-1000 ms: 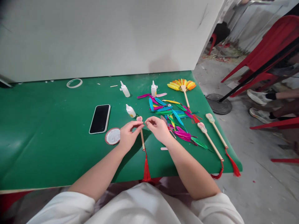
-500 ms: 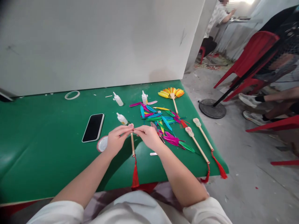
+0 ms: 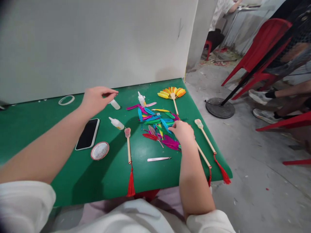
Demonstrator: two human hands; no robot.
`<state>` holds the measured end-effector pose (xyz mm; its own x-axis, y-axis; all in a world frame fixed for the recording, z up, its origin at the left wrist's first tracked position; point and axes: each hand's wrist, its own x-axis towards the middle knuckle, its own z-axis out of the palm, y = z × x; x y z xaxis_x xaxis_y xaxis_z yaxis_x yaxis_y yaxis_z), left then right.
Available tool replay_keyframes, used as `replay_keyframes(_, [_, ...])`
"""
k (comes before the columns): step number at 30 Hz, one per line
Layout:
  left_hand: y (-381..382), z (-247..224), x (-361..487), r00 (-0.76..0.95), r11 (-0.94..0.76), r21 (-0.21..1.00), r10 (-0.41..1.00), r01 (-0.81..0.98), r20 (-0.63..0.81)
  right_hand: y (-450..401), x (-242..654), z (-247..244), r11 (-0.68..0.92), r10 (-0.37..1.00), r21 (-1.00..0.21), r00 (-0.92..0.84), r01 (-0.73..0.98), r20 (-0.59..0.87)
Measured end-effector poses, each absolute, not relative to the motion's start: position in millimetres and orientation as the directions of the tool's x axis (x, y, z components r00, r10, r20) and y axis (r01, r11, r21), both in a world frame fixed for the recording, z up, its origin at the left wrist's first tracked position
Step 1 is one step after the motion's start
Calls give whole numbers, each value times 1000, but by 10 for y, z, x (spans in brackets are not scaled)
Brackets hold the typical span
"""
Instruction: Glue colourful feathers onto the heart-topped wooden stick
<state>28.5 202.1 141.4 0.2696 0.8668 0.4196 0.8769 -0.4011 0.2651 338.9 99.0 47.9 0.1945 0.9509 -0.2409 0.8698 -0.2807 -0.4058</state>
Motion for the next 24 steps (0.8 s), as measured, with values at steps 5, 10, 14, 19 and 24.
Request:
replay_keyframes(5, [2428,1298,345,287,-310,180,947,934,142,1012,3245,423,-252,936,-324,144,912,-323])
replay_keyframes(10, [2553,1162,325,375,-373,76,927,925,-18,1027,3377,363,-205,953,-383,94,901,-289])
replay_keyframes(14, [2617,1057,237,377,-376,48,926,926,-30,1042,3427,364,-234,962,-545,108,805,-253])
replay_keyframes(19, [2671,1020,196,361,-361,23,927,932,-101,1053,3423,357,-222,968,-689,69,690,-242])
replay_keyframes(24, [2711,999,221,340,-350,-13,918,937,-203,1057,3439,327,-194,977,-740,60,644,-204])
